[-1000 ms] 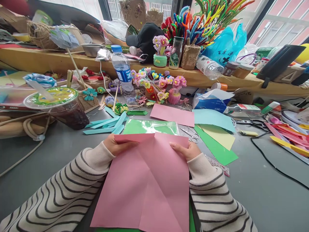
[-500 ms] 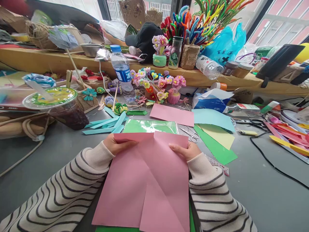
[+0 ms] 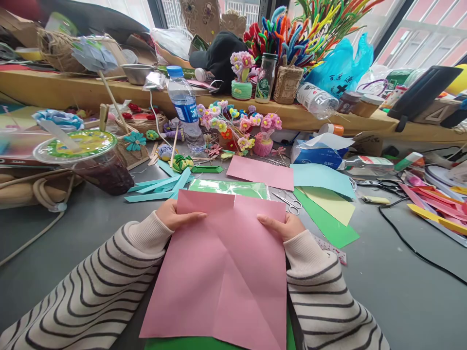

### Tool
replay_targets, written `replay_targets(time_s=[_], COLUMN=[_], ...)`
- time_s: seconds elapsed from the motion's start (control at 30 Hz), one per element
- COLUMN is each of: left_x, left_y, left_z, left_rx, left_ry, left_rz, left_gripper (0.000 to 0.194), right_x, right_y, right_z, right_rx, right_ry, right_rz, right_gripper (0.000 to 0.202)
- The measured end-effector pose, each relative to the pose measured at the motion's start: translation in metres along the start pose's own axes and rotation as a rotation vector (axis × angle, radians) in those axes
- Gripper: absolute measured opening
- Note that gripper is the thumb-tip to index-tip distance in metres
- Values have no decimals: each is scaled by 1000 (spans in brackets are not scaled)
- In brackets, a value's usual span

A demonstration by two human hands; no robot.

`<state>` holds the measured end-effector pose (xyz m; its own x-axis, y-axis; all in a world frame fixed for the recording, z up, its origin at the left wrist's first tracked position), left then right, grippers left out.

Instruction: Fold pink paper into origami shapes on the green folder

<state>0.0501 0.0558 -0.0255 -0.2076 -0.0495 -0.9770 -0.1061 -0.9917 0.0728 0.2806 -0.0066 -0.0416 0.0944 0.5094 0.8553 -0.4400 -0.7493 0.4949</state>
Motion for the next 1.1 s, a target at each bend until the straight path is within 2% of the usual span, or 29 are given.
replay_targets(time_s=[0.1, 0.17, 0.53, 0.7, 0.8, 1.0, 1.1], left_x=[4, 4, -1, -4, -5, 0, 0], left_y=[-1, -1, 0, -2, -2, 1, 0], left_z=[-2, -3, -4, -4, -3, -4, -4], left_rx=[22, 19, -45, -48, -59, -7, -3], left_ry=[20, 53, 36, -1, 8, 2, 24], left_rz=[123, 120, -140, -197, -153, 102, 98], left_gripper=[27, 30, 26, 15, 16, 27, 27], right_x=[1, 2, 0, -2, 0, 3, 2], right_y=[1, 4, 3, 1, 3, 2, 0], right_z=[1, 1, 0, 0, 0, 4, 6], right_rx=[-19, -24, 43, 51, 29, -59, -64], right_ry=[24, 39, -5, -21, -5, 22, 35], right_rz=[2, -15, -73, -77, -78, -34, -1], right_gripper=[26, 25, 28, 32, 30, 27, 27])
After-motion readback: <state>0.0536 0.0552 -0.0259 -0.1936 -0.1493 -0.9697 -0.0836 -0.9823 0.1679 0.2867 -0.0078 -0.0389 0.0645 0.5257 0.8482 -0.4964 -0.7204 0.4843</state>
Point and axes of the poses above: each hand's wrist, its own y-axis away from the middle knuckle, its own z-axis out of the back of the hand, x = y × z, the point moved 4 cm from there along -y, towards the middle knuckle, and after that the axes turned 11 degrees about -x, right-handed, at the moved point
